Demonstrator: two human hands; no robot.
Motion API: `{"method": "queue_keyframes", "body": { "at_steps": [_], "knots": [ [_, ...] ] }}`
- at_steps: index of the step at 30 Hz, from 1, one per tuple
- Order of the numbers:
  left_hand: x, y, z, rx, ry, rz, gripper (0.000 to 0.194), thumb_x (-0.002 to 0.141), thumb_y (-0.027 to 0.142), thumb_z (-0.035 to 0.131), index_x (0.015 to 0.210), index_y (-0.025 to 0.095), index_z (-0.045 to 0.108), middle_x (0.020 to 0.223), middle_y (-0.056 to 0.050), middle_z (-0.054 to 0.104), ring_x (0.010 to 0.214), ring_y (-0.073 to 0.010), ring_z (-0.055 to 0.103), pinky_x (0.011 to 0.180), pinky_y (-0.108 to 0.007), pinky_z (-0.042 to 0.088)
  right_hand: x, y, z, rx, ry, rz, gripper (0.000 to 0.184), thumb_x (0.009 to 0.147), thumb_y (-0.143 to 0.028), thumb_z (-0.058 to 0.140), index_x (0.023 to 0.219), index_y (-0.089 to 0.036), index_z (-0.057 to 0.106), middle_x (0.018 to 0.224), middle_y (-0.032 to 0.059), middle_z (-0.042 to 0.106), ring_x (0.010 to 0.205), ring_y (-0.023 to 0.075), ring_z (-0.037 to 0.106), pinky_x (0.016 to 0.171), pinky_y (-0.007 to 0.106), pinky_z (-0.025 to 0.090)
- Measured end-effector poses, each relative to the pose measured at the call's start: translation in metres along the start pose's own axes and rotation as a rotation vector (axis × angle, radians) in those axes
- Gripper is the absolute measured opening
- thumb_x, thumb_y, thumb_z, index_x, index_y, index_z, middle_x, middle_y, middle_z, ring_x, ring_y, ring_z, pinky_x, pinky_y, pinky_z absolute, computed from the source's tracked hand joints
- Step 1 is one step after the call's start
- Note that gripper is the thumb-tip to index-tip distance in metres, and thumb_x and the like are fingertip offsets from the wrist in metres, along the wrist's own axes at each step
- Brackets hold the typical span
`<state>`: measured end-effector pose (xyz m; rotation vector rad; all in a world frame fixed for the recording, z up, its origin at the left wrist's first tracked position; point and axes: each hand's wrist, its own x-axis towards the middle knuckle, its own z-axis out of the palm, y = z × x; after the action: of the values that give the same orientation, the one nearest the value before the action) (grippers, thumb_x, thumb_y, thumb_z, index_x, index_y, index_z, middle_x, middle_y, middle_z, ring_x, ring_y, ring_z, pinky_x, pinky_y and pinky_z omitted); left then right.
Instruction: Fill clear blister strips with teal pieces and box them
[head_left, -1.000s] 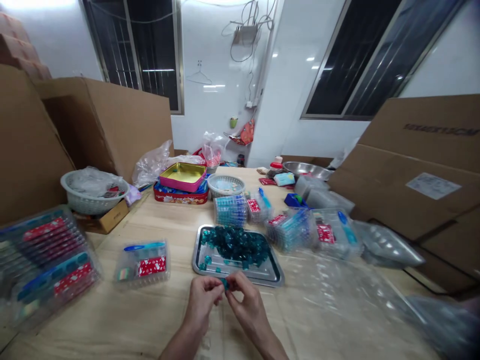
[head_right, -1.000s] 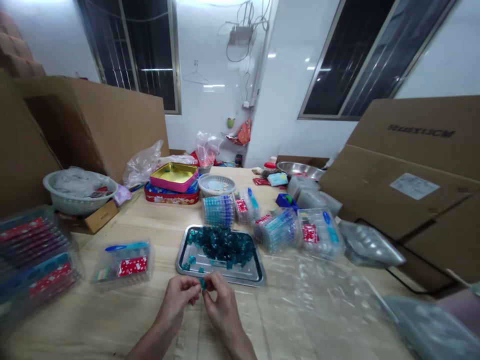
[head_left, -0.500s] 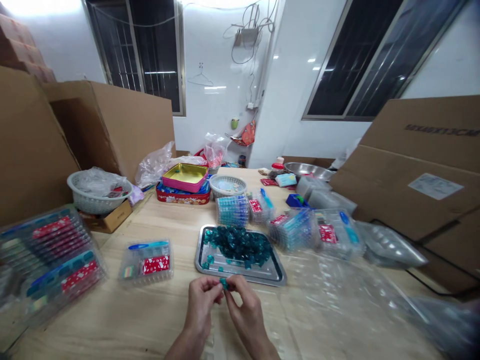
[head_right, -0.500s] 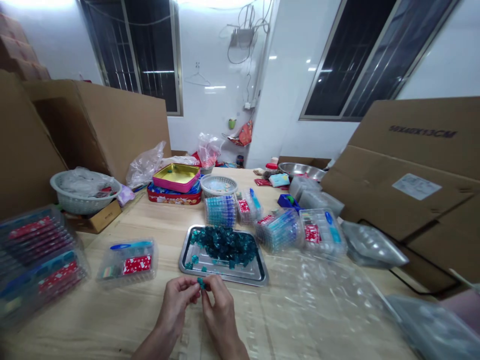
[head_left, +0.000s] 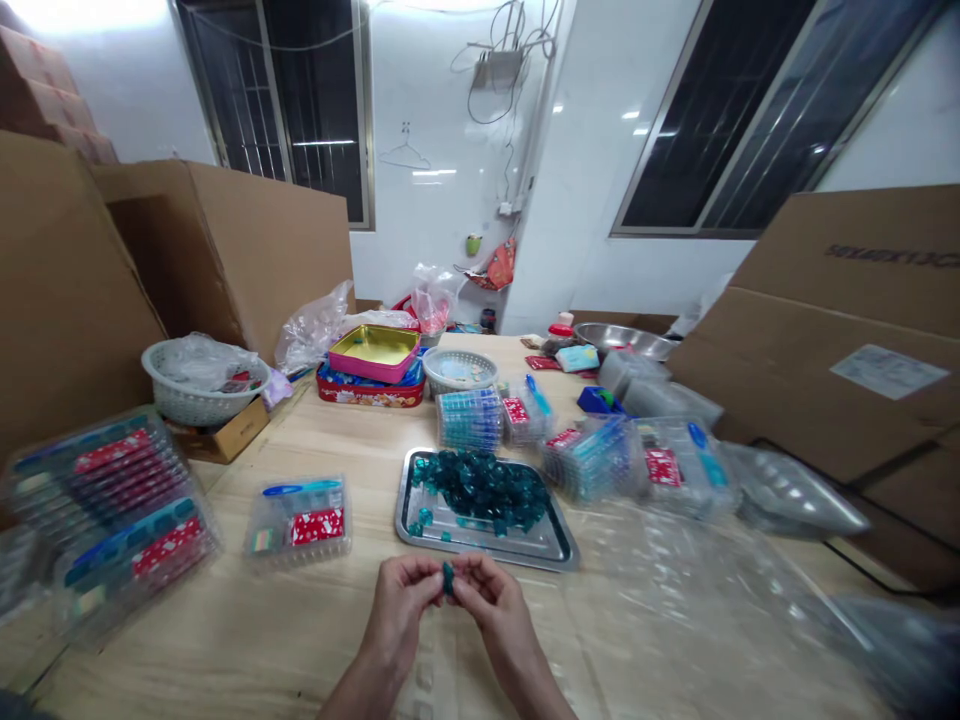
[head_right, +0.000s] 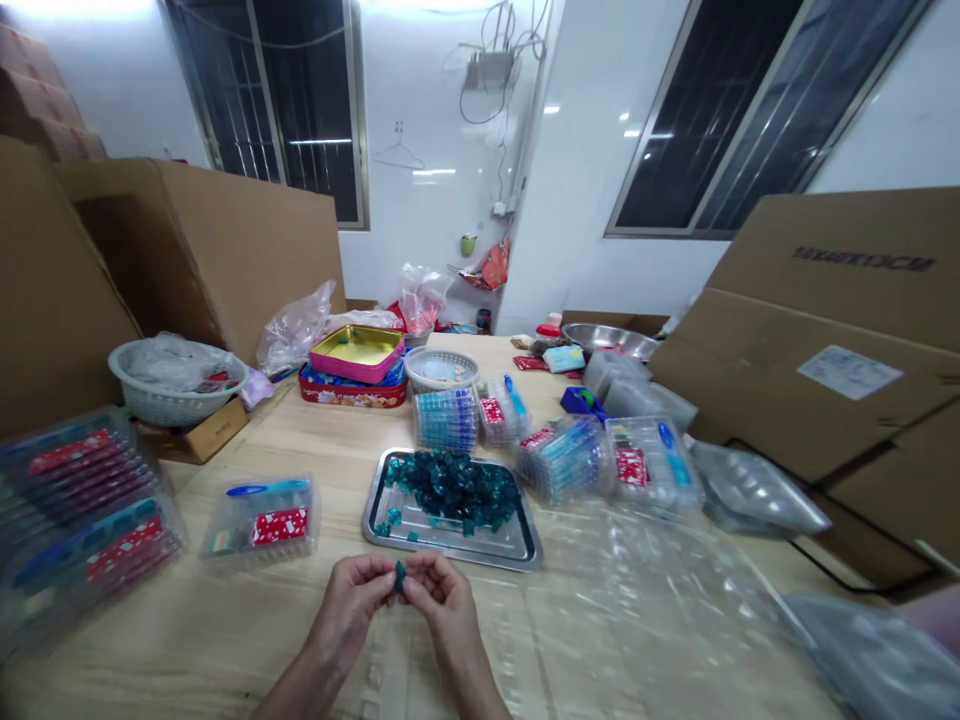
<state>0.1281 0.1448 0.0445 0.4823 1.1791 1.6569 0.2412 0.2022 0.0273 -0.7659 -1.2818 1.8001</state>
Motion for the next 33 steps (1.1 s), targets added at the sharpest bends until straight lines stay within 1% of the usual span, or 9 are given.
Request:
{"method": "queue_keyframes", "body": {
  "at_steps": [3, 7, 11, 17, 21, 24, 27, 30, 33],
  "knots": [
    [-0.002, -0.002, 0.001, -0.006, -0.028, 0.006, 0.017, 0.056, 0.026, 0.075, 0.062, 0.01, 0.07, 0.054, -0.004, 0.064, 0.051, -0.0098, 0.051, 0.054, -0.022, 0.036, 0.0, -0.002, 0.001, 0.025, -0.048, 0.037, 0.033, 0.061, -0.037, 0.078, 0.085, -0.018, 0.066, 0.07, 0.0015, 0.065, 0.063, 0.0158, 0.059, 0.063, 0.028, 0.047],
    [-0.006, -0.002, 0.002, -0.049, -0.042, 0.006, 0.019, 0.056, 0.026, 0.077, 0.067, 0.011, 0.07, 0.058, -0.003, 0.065, 0.053, -0.0104, 0.053, 0.056, -0.023, 0.038, -0.001, -0.007, 0.002, 0.061, -0.074, 0.042, 0.028, 0.062, -0.035, 0.077, 0.081, -0.018, 0.065, 0.069, 0.0003, 0.063, 0.062, 0.0143, 0.057, 0.061, 0.027, 0.046],
    [-0.008, -0.001, 0.003, -0.022, -0.017, 0.022, 0.022, 0.054, 0.027, 0.078, 0.066, 0.011, 0.069, 0.058, -0.004, 0.066, 0.052, -0.0121, 0.055, 0.056, -0.024, 0.041, -0.002, -0.007, 0.0, 0.066, -0.136, 0.078, 0.032, 0.063, -0.035, 0.077, 0.087, -0.017, 0.066, 0.072, 0.0012, 0.064, 0.064, 0.0143, 0.057, 0.063, 0.027, 0.044],
    [-0.01, 0.0, 0.004, 0.011, 0.016, 0.032, 0.022, 0.051, 0.025, 0.079, 0.062, 0.012, 0.064, 0.053, -0.001, 0.062, 0.048, -0.0124, 0.055, 0.052, -0.024, 0.041, -0.003, -0.007, -0.001, 0.132, -0.2, 0.081, 0.028, 0.064, -0.034, 0.076, 0.079, -0.017, 0.06, 0.068, -0.0006, 0.06, 0.061, 0.0124, 0.054, 0.059, 0.024, 0.04],
    [-0.01, 0.006, 0.002, 0.034, -0.101, -0.002, 0.02, 0.054, 0.024, 0.076, 0.062, 0.012, 0.064, 0.056, -0.001, 0.061, 0.051, -0.0118, 0.054, 0.054, -0.024, 0.039, -0.005, -0.007, 0.0, 0.185, -0.231, 0.116, 0.033, 0.061, -0.034, 0.078, 0.078, -0.018, 0.055, 0.068, -0.0011, 0.057, 0.062, 0.013, 0.053, 0.06, 0.024, 0.039],
    [-0.007, 0.011, -0.002, 0.025, -0.184, -0.07, 0.019, 0.049, 0.021, 0.076, 0.057, 0.012, 0.061, 0.056, 0.0, 0.059, 0.054, -0.0106, 0.051, 0.054, -0.022, 0.037, -0.005, -0.008, 0.0, 0.165, -0.236, 0.122, 0.036, 0.057, -0.036, 0.079, 0.076, -0.019, 0.052, 0.068, -0.0014, 0.056, 0.063, 0.0139, 0.052, 0.061, 0.025, 0.039],
    [-0.004, 0.012, -0.007, 0.049, -0.173, -0.059, 0.019, 0.047, 0.018, 0.075, 0.057, 0.012, 0.06, 0.058, 0.0, 0.059, 0.058, -0.0109, 0.052, 0.058, -0.021, 0.036, -0.004, -0.008, 0.0, 0.139, -0.204, 0.113, 0.038, 0.053, -0.033, 0.081, 0.072, -0.019, 0.052, 0.068, -0.0025, 0.055, 0.063, 0.0129, 0.051, 0.06, 0.023, 0.038],
    [-0.002, 0.011, -0.01, 0.09, -0.165, -0.023, 0.017, 0.051, 0.018, 0.074, 0.058, 0.012, 0.06, 0.055, 0.001, 0.058, 0.055, -0.0094, 0.049, 0.055, -0.021, 0.035, -0.002, -0.009, 0.001, 0.152, -0.171, 0.104, 0.036, 0.051, -0.029, 0.082, 0.07, -0.019, 0.052, 0.066, -0.0037, 0.055, 0.059, 0.0114, 0.049, 0.058, 0.022, 0.037],
    [-0.002, 0.013, -0.013, 0.093, -0.196, -0.023, 0.017, 0.054, 0.019, 0.073, 0.063, 0.013, 0.059, 0.056, 0.002, 0.058, 0.052, -0.0087, 0.048, 0.053, -0.021, 0.036, 0.001, -0.01, 0.003, 0.182, -0.17, 0.124, 0.035, 0.052, -0.029, 0.082, 0.07, -0.019, 0.054, 0.062, -0.0047, 0.054, 0.054, 0.0099, 0.048, 0.055, 0.021, 0.037]
  ]
}}
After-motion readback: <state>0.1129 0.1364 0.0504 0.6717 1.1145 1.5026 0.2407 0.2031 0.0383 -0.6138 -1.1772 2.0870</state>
